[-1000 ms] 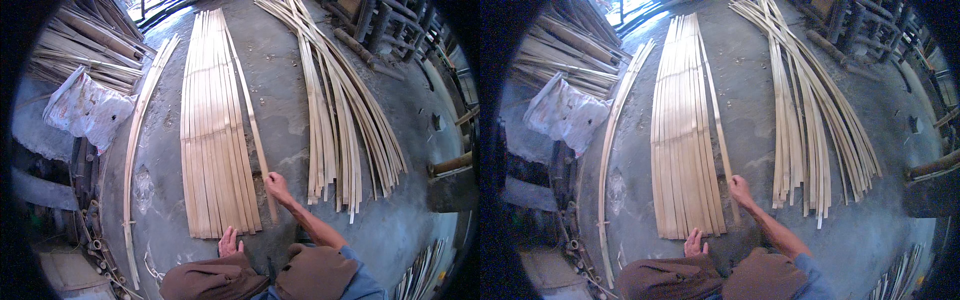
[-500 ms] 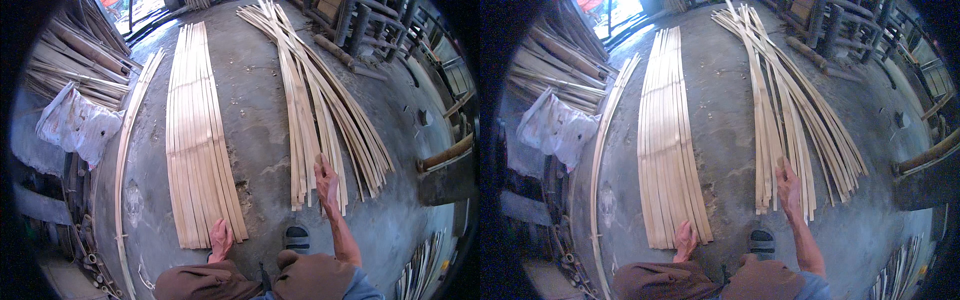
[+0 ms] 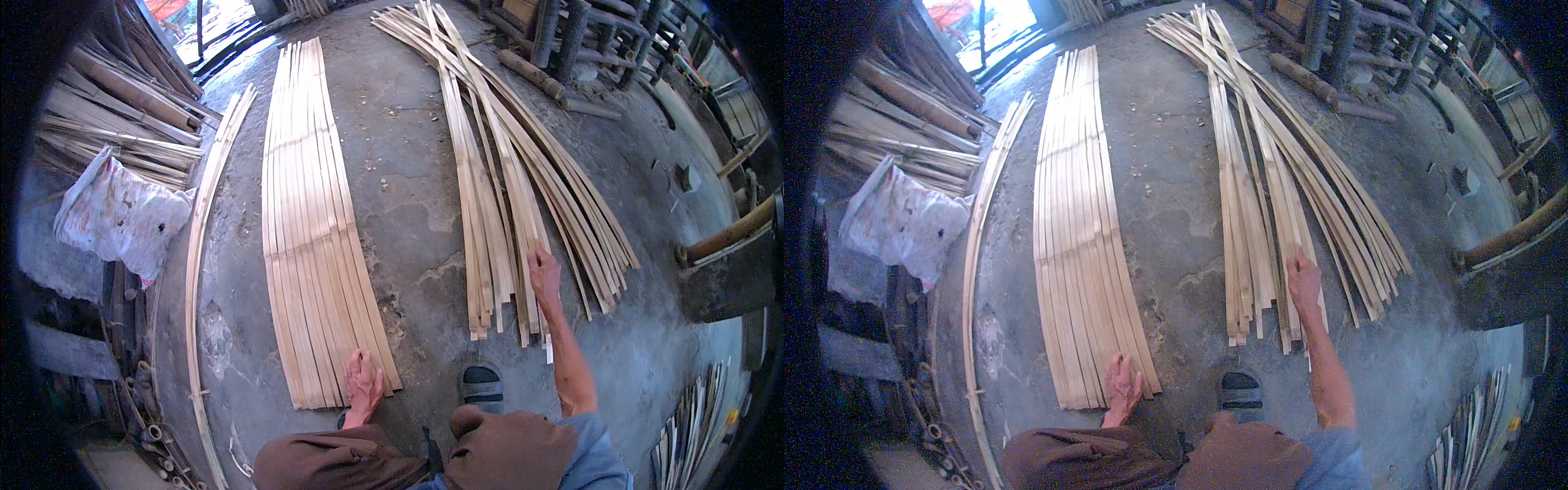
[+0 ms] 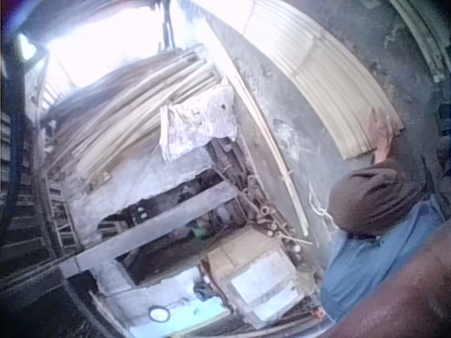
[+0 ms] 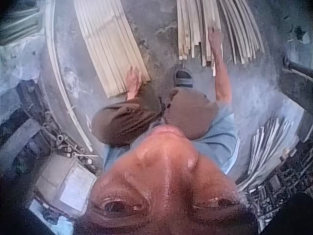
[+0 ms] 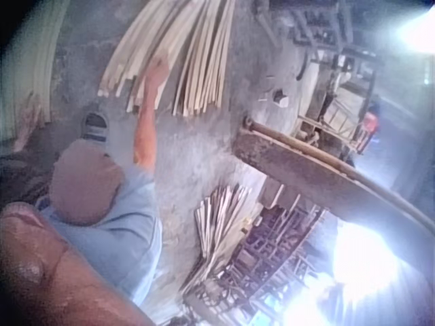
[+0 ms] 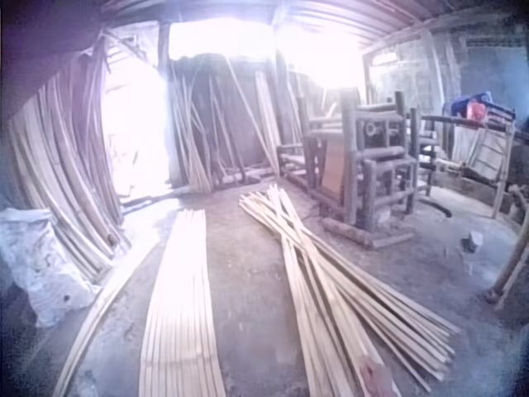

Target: The person sits on the floor and arranges long, thin bamboo strips into a neat, parallel stack. They repeatedly pick up individual strips from a pile and place them onto the growing stack, smoothing them into alignment.

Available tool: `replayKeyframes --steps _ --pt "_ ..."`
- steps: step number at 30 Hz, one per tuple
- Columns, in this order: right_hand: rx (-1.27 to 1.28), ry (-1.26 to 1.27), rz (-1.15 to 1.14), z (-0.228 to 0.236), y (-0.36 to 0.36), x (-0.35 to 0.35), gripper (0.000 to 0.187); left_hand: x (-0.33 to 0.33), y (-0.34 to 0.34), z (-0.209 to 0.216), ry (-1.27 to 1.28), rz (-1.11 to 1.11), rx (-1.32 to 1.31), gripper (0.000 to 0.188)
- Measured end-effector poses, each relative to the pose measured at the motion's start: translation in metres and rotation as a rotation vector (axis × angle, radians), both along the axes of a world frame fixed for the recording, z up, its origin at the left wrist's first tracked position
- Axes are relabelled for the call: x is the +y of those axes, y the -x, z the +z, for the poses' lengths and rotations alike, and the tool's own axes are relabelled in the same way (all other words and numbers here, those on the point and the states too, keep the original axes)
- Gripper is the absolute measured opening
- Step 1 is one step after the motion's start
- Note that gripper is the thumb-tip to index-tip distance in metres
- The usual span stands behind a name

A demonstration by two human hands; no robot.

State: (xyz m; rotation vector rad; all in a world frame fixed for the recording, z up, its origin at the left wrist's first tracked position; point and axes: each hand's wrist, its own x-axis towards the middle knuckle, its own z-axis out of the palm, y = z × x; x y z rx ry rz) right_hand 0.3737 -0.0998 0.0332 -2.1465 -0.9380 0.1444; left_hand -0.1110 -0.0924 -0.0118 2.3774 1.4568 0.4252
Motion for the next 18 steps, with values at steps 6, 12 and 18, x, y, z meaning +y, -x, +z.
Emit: replayKeyframes --steps 6,12,18 --pt "-0.208 0.126 0.019 -0.007 -0.010 0.018 0.033 0.001 0.004 -0.005 0.015 -0.008 -0.070 0.055" --pt "0.292 0.075 0.448 -0.026 0.113 0.029 0.029 -0.005 -0.003 -0.012 0.020 0.067 -0.005 0.057" --pt "0.461 0.249 0.704 -0.058 0.280 0.056 0.039 -0.006 -0.004 -0.011 0.052 0.072 0.020 0.057"
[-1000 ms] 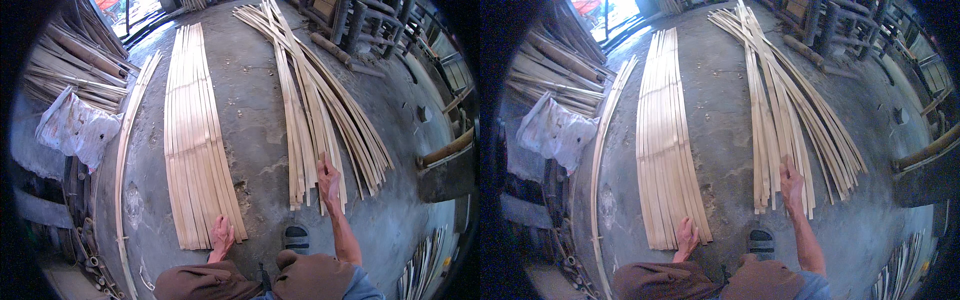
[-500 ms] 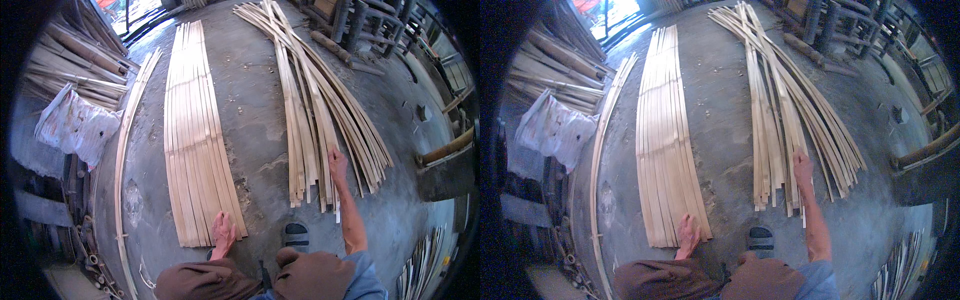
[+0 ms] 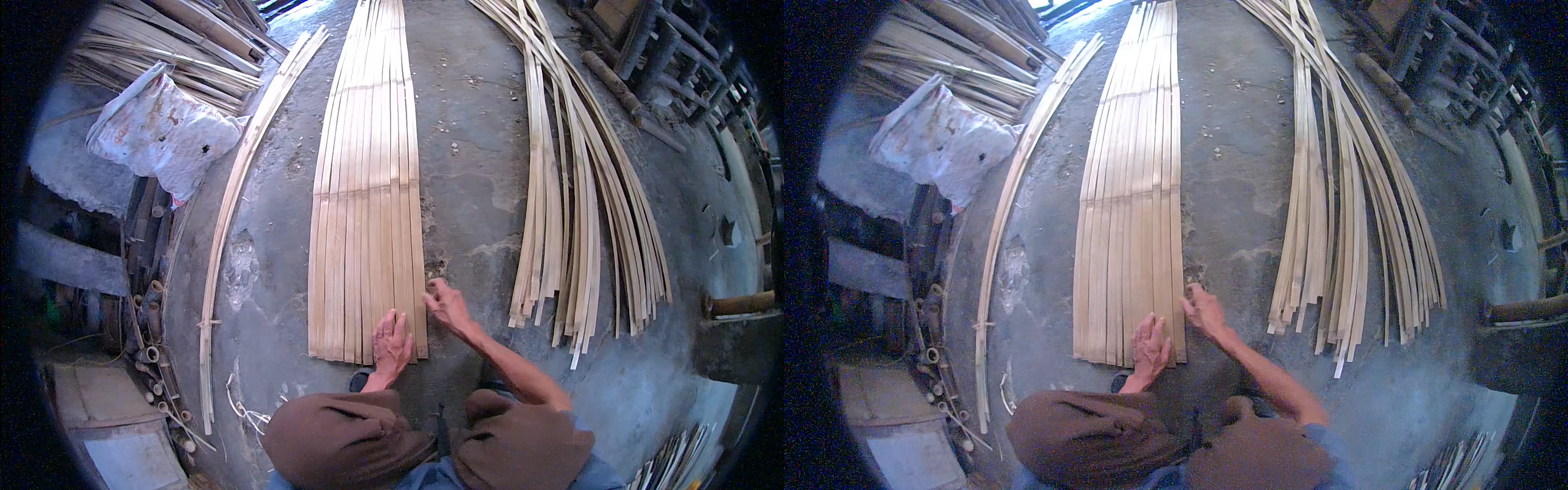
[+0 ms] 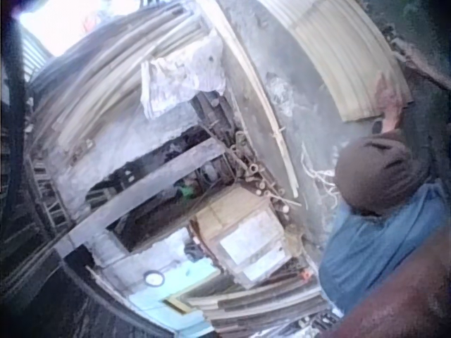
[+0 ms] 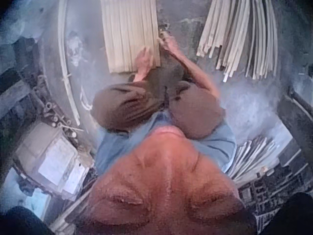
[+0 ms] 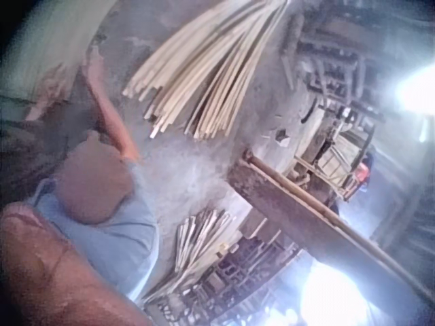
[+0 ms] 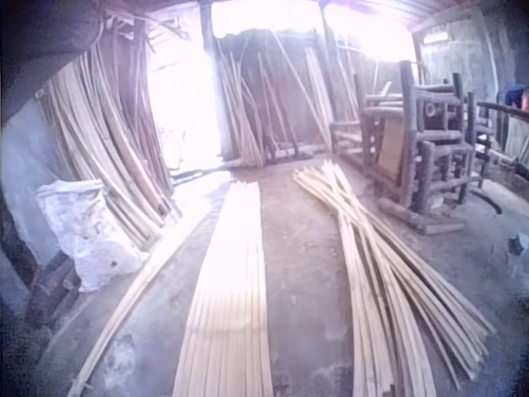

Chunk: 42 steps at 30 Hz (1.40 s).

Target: The person sits on the floor and arranges long, thin bamboo strips into a neat, parallel stack. They repeatedly pick up individual strips from a pile and place them onto the growing stack, smoothing them into alignment.

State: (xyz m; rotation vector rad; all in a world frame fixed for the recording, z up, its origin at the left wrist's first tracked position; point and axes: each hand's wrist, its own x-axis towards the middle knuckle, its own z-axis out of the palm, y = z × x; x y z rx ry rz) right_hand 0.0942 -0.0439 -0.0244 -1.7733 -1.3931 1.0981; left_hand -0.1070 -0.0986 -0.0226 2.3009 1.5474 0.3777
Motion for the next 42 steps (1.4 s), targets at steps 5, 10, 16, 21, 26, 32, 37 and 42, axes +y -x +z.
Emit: replayKeyframes --steps 5,10,16,21,26,32,37,42 --pt "-0.017 0.065 -0.154 0.008 0.020 0.008 0.034 -0.001 0.005 -0.002 -0.034 -0.012 -0.042 0.056" --pt "0.302 -0.034 -0.430 0.032 -0.037 -0.004 0.026 -0.003 0.005 -0.002 -0.017 -0.033 -0.106 0.054" --pt "0.077 -0.408 -0.680 0.153 -0.168 -0.033 0.024 0.001 0.014 -0.004 -0.033 -0.073 -0.130 0.054" --pt "-0.271 -0.517 -0.708 0.151 -0.264 -0.053 0.050 0.008 0.018 -0.004 0.066 -0.066 -0.211 0.055" --pt "-0.384 -0.296 -0.677 0.147 -0.331 -0.058 0.052 0.004 0.033 0.009 0.025 -0.024 -0.222 0.055" --pt "-0.702 -0.088 -0.693 0.113 -0.432 -0.068 0.049 -0.010 0.041 0.012 0.041 -0.009 -0.159 0.055" --pt "-0.699 -0.031 -0.683 0.129 -0.499 -0.091 0.043 -0.015 0.039 0.012 0.040 -0.030 -0.143 0.055" --pt "-0.699 -0.138 -0.633 0.152 -0.494 -0.101 0.046 -0.017 0.042 0.011 0.051 0.004 -0.082 0.054"
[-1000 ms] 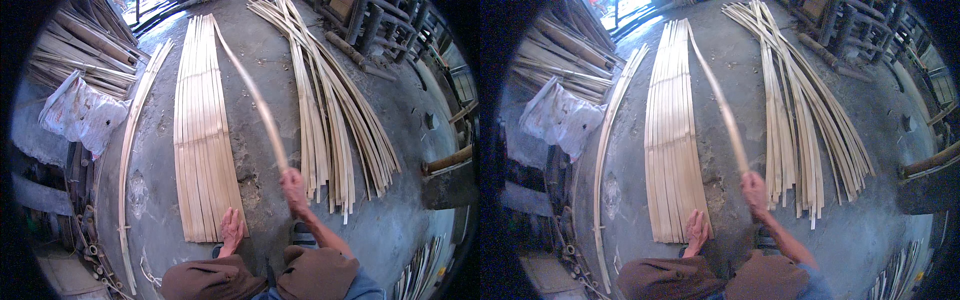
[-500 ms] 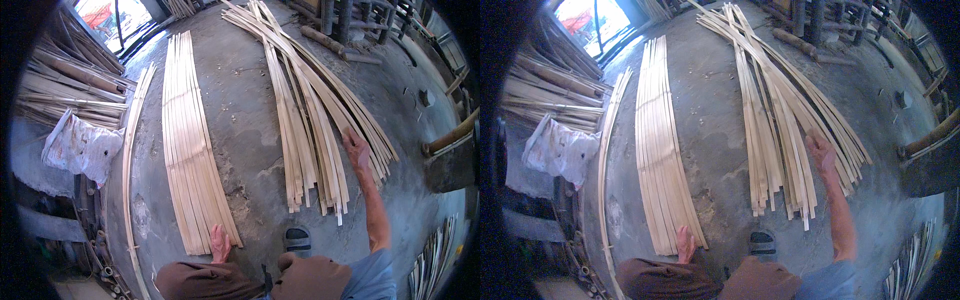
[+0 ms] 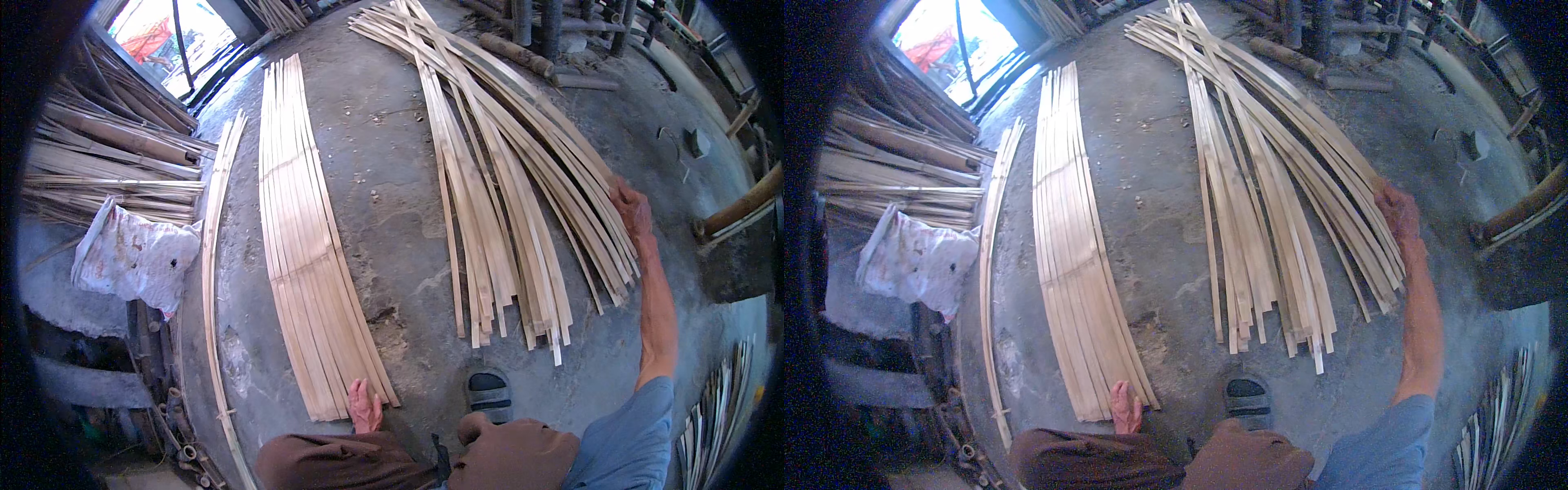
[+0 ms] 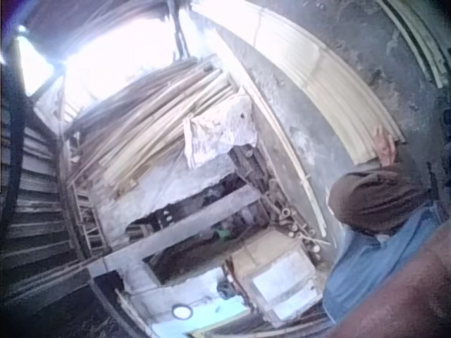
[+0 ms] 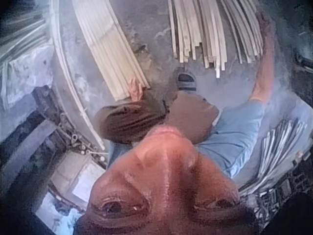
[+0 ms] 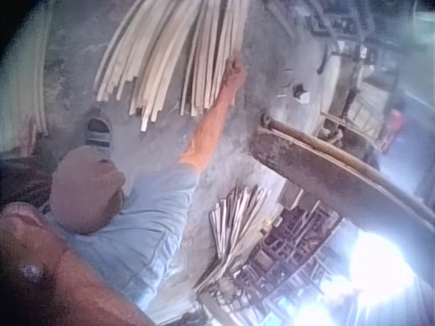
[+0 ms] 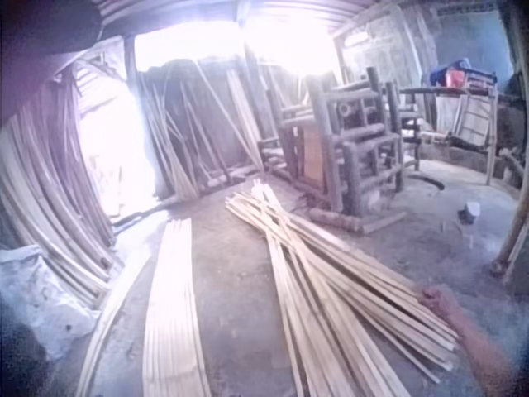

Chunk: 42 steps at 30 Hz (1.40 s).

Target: The person sits on the floor and arranges long, thin bamboo strips into a neat, parallel stack. They repeatedly pick up individual strips from a pile and place them onto the growing stack, smoothing them into alignment.

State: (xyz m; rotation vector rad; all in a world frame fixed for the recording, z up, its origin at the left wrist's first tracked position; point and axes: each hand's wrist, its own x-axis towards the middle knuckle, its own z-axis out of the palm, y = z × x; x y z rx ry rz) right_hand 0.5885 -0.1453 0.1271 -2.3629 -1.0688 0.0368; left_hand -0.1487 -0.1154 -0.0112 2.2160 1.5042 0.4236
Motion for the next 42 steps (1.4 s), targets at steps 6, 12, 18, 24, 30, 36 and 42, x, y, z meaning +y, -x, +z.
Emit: replayKeyframes --steps 6,12,18,24,30,36,42 --pt "-0.001 0.132 -0.044 -0.027 -0.022 -0.022 0.047 0.001 0.000 -0.002 0.001 -0.008 0.004 0.053" --pt "-0.275 0.291 -0.043 -0.079 -0.084 -0.044 0.046 -0.003 -0.009 -0.003 -0.008 0.028 -0.011 0.048" --pt "-0.283 0.242 0.075 -0.088 0.007 0.014 0.044 0.001 -0.014 0.005 -0.030 0.078 0.028 0.044" --pt "0.785 -0.041 0.633 -0.132 0.325 0.077 0.024 0.005 -0.024 0.005 -0.085 0.106 0.031 0.048" --pt "0.658 0.066 0.804 -0.169 0.515 0.108 0.038 0.011 -0.035 0.009 -0.049 0.083 -0.024 0.048" --pt "0.760 0.136 0.661 -0.168 0.530 0.110 0.034 0.009 -0.030 -0.002 -0.001 0.106 -0.140 0.049" --pt "0.881 -0.116 0.278 -0.103 0.466 0.084 0.021 0.004 -0.036 -0.001 -0.009 0.139 -0.052 0.054"
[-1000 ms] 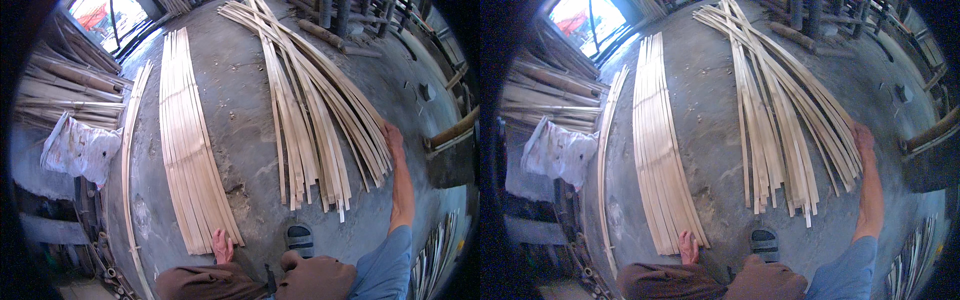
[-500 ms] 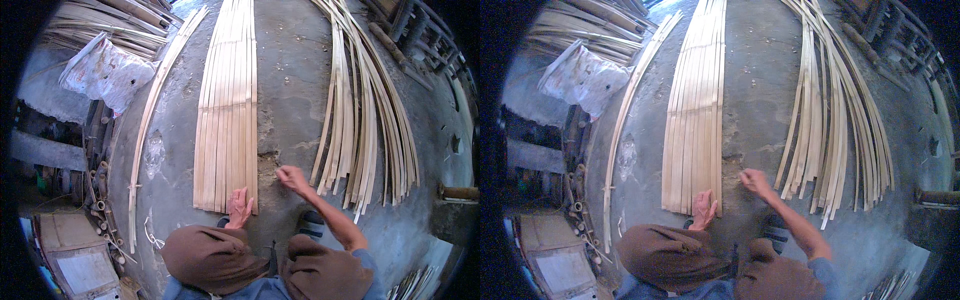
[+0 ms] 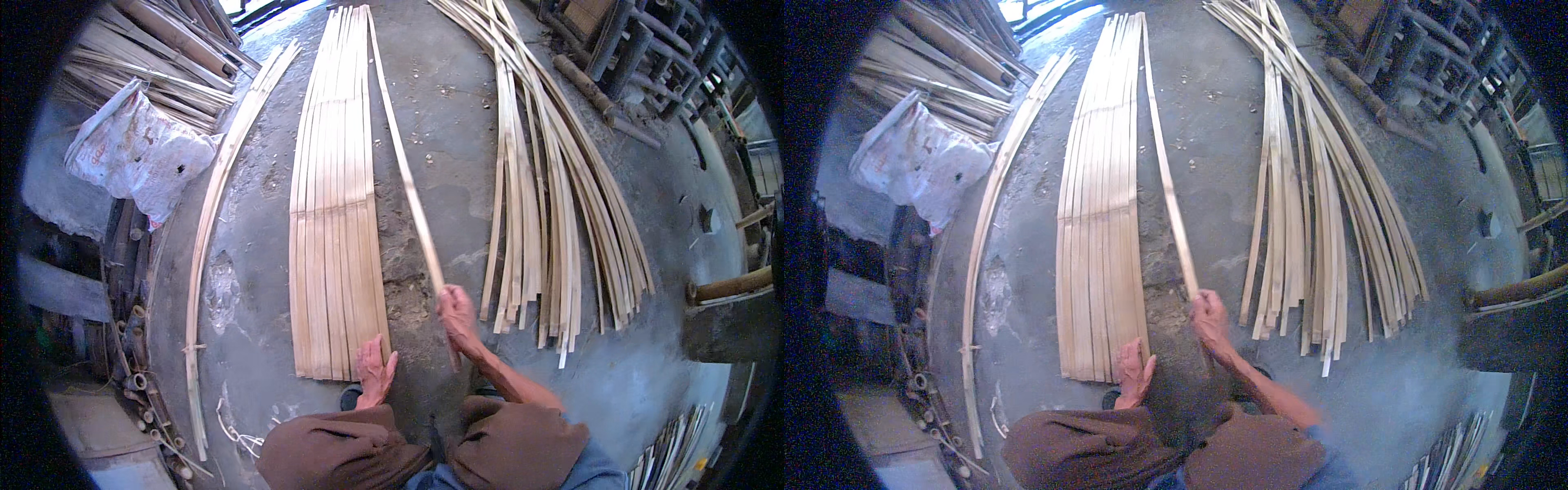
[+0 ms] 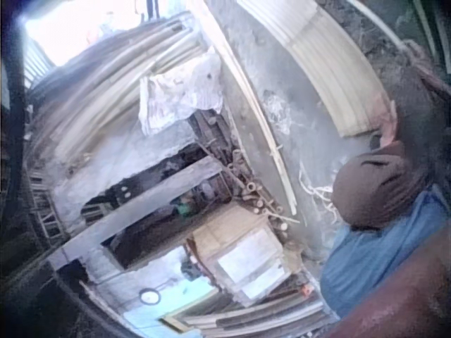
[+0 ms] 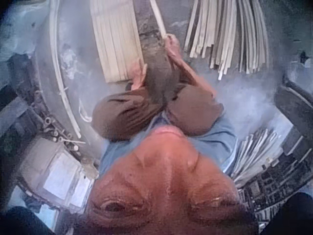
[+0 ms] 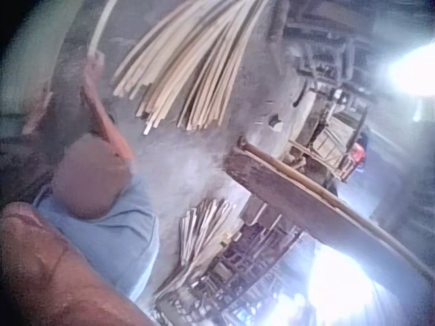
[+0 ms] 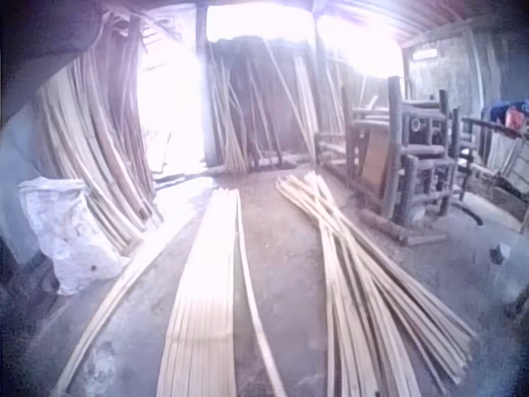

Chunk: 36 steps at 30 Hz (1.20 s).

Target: The person sits on the floor and arranges long, thin bamboo strips into a neat, parallel stack. They repeatedly pick up individual strips from a pile and place them onto the growing stack, smoothing them into alignment.

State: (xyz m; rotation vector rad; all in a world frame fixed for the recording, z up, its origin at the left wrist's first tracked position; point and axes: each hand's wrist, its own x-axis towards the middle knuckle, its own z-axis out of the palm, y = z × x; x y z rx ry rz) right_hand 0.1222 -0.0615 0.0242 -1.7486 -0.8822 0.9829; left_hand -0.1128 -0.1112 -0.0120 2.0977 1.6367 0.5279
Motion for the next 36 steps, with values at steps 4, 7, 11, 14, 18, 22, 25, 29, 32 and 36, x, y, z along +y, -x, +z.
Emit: replayKeyframes --steps 4,7,11,14,18,22,25,29,32,36 --pt "-0.039 -0.318 -0.303 0.103 -0.048 -0.007 0.035 0.000 -0.002 -0.006 -0.028 0.020 0.070 0.057" --pt "-0.085 -0.501 -0.368 0.125 -0.082 -0.010 0.051 0.002 -0.001 -0.002 0.003 0.013 0.047 0.057" --pt "-0.334 -0.569 -0.350 0.116 -0.107 -0.004 0.051 0.004 -0.001 0.002 -0.028 0.001 0.028 0.057" --pt "-0.261 -0.409 -0.283 0.111 -0.113 0.007 0.051 0.004 0.000 0.004 -0.029 0.003 0.041 0.057" --pt "-0.229 -0.367 -0.271 0.079 -0.136 0.029 0.053 0.005 -0.007 0.006 -0.035 -0.019 0.049 0.057" --pt "-0.269 -0.288 -0.254 0.082 -0.146 0.043 0.053 0.003 -0.001 -0.001 -0.074 -0.026 0.034 0.056" --pt "-0.374 -0.453 -0.318 0.103 -0.153 0.051 0.051 0.003 -0.002 -0.001 -0.033 -0.023 0.060 0.056" --pt "-0.344 -0.559 -0.417 0.117 -0.154 0.052 0.049 0.002 -0.001 -0.001 -0.053 -0.001 0.081 0.056" --pt "-0.292 -0.479 -0.370 0.110 -0.145 0.044 0.052 0.001 0.000 -0.006 -0.036 0.016 0.073 0.055" --pt "-0.357 -0.188 -0.321 0.043 -0.147 0.031 0.054 0.004 -0.004 -0.002 0.025 0.021 0.027 0.053"
